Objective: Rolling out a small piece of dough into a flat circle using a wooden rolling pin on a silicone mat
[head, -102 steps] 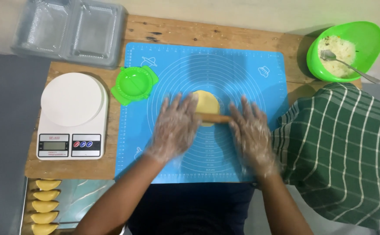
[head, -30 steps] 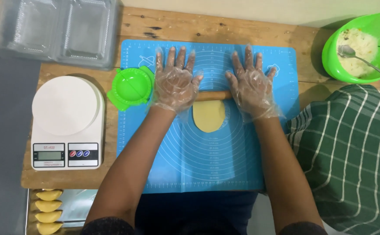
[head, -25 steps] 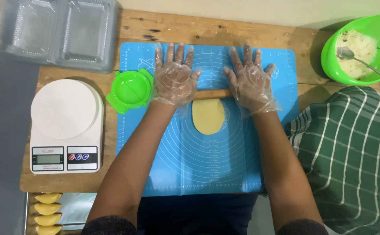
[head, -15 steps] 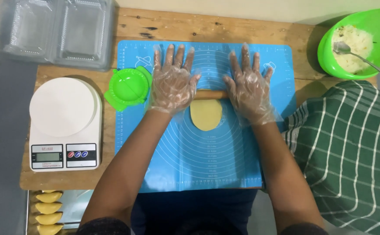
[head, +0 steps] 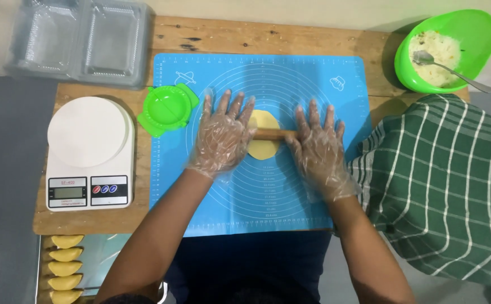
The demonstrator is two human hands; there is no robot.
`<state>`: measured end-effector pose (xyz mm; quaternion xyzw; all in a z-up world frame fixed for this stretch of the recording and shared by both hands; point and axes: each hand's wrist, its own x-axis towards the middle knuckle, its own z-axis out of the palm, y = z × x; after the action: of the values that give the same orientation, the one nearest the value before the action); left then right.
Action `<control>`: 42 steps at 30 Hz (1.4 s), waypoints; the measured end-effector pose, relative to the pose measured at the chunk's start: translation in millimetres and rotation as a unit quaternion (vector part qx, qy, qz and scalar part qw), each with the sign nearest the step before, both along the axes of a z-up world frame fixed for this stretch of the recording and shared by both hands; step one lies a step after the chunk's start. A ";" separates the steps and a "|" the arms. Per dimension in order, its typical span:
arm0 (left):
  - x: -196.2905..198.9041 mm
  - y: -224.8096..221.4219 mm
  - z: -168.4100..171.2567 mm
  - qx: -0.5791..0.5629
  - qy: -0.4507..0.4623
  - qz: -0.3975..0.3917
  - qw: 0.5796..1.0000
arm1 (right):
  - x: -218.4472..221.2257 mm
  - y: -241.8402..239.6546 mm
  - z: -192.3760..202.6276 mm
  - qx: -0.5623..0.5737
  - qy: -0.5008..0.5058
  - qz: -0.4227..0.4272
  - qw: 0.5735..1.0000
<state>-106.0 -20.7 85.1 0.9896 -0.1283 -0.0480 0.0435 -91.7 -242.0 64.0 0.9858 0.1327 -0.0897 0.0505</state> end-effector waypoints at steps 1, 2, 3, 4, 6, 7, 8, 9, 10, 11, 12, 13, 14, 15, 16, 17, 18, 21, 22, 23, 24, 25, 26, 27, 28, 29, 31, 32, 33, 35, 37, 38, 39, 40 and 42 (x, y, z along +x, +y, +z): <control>-2.5 1.4 -3.7 0.000 -0.001 0.000 1.000 | -10.6 1.8 6.3 0.000 -0.001 0.000 1.000; -4.8 3.0 -7.4 -0.001 -0.001 -0.014 1.000 | -21.1 3.8 12.5 0.005 0.008 -0.014 1.000; -6.9 5.0 -11.1 -0.002 -0.001 -0.026 1.000 | -31.1 6.2 18.5 0.011 0.017 -0.028 0.999; -12.4 6.3 -10.5 -0.001 -0.002 -0.026 1.000 | -41.0 7.2 22.1 0.012 0.016 -0.028 0.999; -23.6 8.7 -9.8 -0.035 -0.012 -0.047 0.998 | -61.0 9.2 28.6 0.011 0.029 -0.045 0.999; -29.1 9.2 -8.7 -0.034 -0.013 -0.047 0.998 | -68.8 11.4 33.8 0.012 0.029 -0.045 0.999; -34.5 9.7 -7.5 -0.054 -0.005 -0.042 0.998 | -76.4 13.8 38.9 0.011 0.040 -0.048 0.998; -39.4 10.5 -6.1 -0.074 0.002 -0.036 0.997 | -83.3 16.4 44.2 0.010 0.051 -0.051 0.997; -41.9 10.2 -3.4 -0.073 0.001 -0.036 0.997 | -85.5 14.1 39.7 0.011 0.049 -0.050 0.997; -44.6 10.2 -0.6 -0.082 0.007 -0.026 0.996 | -87.7 12.2 35.1 0.007 0.051 -0.051 0.997; -47.2 10.4 2.0 -0.091 0.013 -0.016 0.996 | -89.8 10.5 30.4 0.003 0.053 -0.053 0.997; -42.8 8.4 2.4 -0.090 0.011 -0.015 0.996 | -83.4 8.3 32.0 0.004 0.052 -0.051 0.997; -38.4 6.6 2.7 -0.081 0.010 -0.001 0.997 | -76.8 6.3 33.4 0.003 0.037 -0.032 0.999; -34.4 4.4 2.5 -0.072 0.010 0.014 0.997 | -70.7 3.8 34.8 0.001 0.024 -0.013 1.000; -24.3 3.4 -3.3 -0.072 0.010 0.016 0.997 | -59.9 4.9 38.3 0.001 0.024 -0.011 1.000; -13.8 2.1 -9.2 -0.063 -0.008 0.028 0.998 | -49.1 5.7 42.0 0.012 0.026 -0.014 0.999; -3.0 0.9 -15.3 -0.053 -0.027 0.041 0.997 | -37.9 6.7 45.5 0.024 0.029 -0.017 0.999; 33.2 4.7 -29.5 -0.032 -0.087 0.061 0.994 | 8.1 4.4 23.5 0.036 -0.013 -0.030 0.999; 46.2 5.5 -29.4 -0.033 -0.087 0.063 0.994 | 18.5 6.5 21.0 0.035 -0.013 -0.029 0.999; 57.5 6.5 -30.1 -0.033 -0.058 0.077 0.995 | 27.5 8.7 17.6 0.051 -0.018 -0.046 0.997; 69.0 7.5 -31.1 -0.033 -0.028 0.090 0.995 | 36.7 10.8 14.0 0.067 -0.022 -0.063 0.996; 89.9 8.1 -85.0 -0.033 -0.026 0.091 0.995 | 42.0 12.0 11.8 0.066 -0.020 -0.063 0.996; 110.1 6.4 -135.2 -0.073 -0.243 0.116 0.960 | 47.3 12.9 9.5 0.059 -0.022 -0.063 0.996; 132.9 -0.4 -180.7 -0.108 -0.445 0.138 0.878 | 51.1 13.8 6.5 0.052 -0.022 -0.062 0.996; 125.0 6.3 -178.5 -0.107 -0.442 0.140 0.880 | 47.0 15.1 6.3 0.051 -0.017 -0.061 0.997; 119.9 13.0 -174.5 -0.068 -0.414 0.101 0.902 | 43.9 16.2 7.1 0.056 -0.015 -0.059 0.997; 94.5 18.6 -127.3 -0.027 -0.384 0.062 0.921 | 34.5 18.8 11.4 0.062 -0.012 -0.057 0.996; 74.2 17.7 -84.3 -0.042 -0.227 0.057 0.971 | 28.1 20.4 14.5 0.065 -0.010 -0.050 0.997; 53.0 16.0 -41.8 -0.056 -0.063 0.051 0.995 | 20.2 21.5 17.3 0.068 -0.007 -0.043 0.997; 36.2 15.9 -38.3 -0.047 -0.066 0.049 0.995 | 8.1 20.7 20.8 0.063 -0.010 -0.030 0.998; 18.0 14.4 -34.8 -0.038 -0.072 0.050 0.995 | -2.2 19.0 20.9 0.059 -0.014 -0.014 0.998; 8.0 12.4 -33.4 -0.025 -0.093 0.055 0.994 | -6.9 17.2 19.1 0.053 -0.019 -0.001 0.998; -0.7 10.7 -31.3 -0.011 -0.115 0.060 0.991 | -10.2 15.7 17.8 0.048 -0.026 0.012 0.998; -6.8 10.7 -36.3 -0.010 -0.117 0.061 0.991 | -12.9 12.9 14.0 0.049 -0.027 0.014 0.998; -19.4 10.8 -46.5 -0.008 -0.123 0.054 0.991 | -19.6 7.1 6.3 0.051 -0.016 0.021 0.998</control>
<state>-125.5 -9.9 38.6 0.9931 -0.0799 0.0774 0.0380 -111.3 -234.9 70.3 0.9854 0.1570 -0.0663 0.0039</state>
